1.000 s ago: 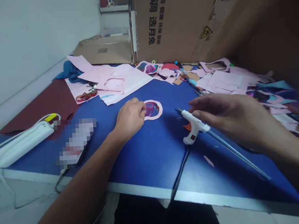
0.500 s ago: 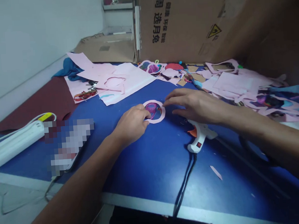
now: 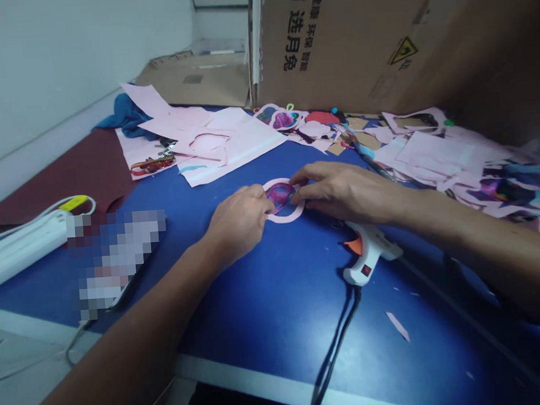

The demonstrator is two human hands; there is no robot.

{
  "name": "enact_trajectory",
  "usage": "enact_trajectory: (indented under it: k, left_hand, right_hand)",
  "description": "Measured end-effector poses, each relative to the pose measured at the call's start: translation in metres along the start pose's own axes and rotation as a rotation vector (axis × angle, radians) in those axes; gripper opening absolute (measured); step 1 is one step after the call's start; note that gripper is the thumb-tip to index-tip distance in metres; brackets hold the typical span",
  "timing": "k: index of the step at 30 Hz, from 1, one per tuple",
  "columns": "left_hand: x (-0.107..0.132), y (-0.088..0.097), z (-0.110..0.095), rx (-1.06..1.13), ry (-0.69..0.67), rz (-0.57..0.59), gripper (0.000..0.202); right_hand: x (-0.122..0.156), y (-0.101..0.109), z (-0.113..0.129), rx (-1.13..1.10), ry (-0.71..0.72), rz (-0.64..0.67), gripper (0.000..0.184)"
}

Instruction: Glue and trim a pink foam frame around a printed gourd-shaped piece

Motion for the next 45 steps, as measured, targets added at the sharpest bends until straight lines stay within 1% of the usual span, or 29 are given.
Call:
enact_trajectory:
  k: [5,9,11,14,20,26,30,36,41,45]
  left_hand:
    - [0.000,0.001,-0.001,0.017,0.004,0.007,0.037]
    - [0.001,0.002,-0.001,0.037,0.012,0.010,0.040]
    - [0.001,0.002,-0.001,0.043,0.007,0.011,0.041]
    - [0.001,0.001,-0.001,0.034,0.008,0.008,0.042]
    - [0.001,0.002,-0.002,0.028,0.003,0.006,0.041]
    - [0.001,0.002,-0.002,0.027,0.014,0.017,0.040]
    - [0.001,0.003,-0.002,0.029,0.008,0.000,0.037]
    - [0.002,0.004,-0.001,0.044,0.005,-0.017,0.036]
    - [0.001,0.003,-0.002,0.031,0.005,-0.001,0.036]
    - [0.001,0.004,-0.003,0.027,0.025,0.017,0.036]
  right_hand:
    - [0.000,0.001,0.003,0.027,0.050,-0.048,0.025]
    - [0.000,0.001,0.005,0.057,0.060,-0.039,0.029]
    - [0.000,0.001,0.006,0.058,0.056,-0.029,0.030]
    - [0.000,0.002,0.005,0.039,0.029,-0.039,0.028]
    - [0.001,0.000,0.004,0.054,0.022,-0.057,0.026]
    - [0.001,-0.005,0.002,0.094,-0.004,-0.014,0.026]
    - [-0.001,-0.007,0.004,0.117,-0.021,0.011,0.026]
    - [-0.003,-0.008,0.012,0.111,0.015,0.019,0.026]
    - [-0.004,-0.011,0.019,0.132,0.023,0.017,0.024]
    - [-0.004,-0.011,0.025,0.145,0.056,-0.001,0.024]
Point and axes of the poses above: each hand's wrist, its own x-axis away from the middle knuckle, its own y-axis out of the back of the hand, z = x × y, the point moved 9 cm from there along -x, towards the middle knuckle, and after that the axes turned 3 degrees about z, right-handed, at the moved point
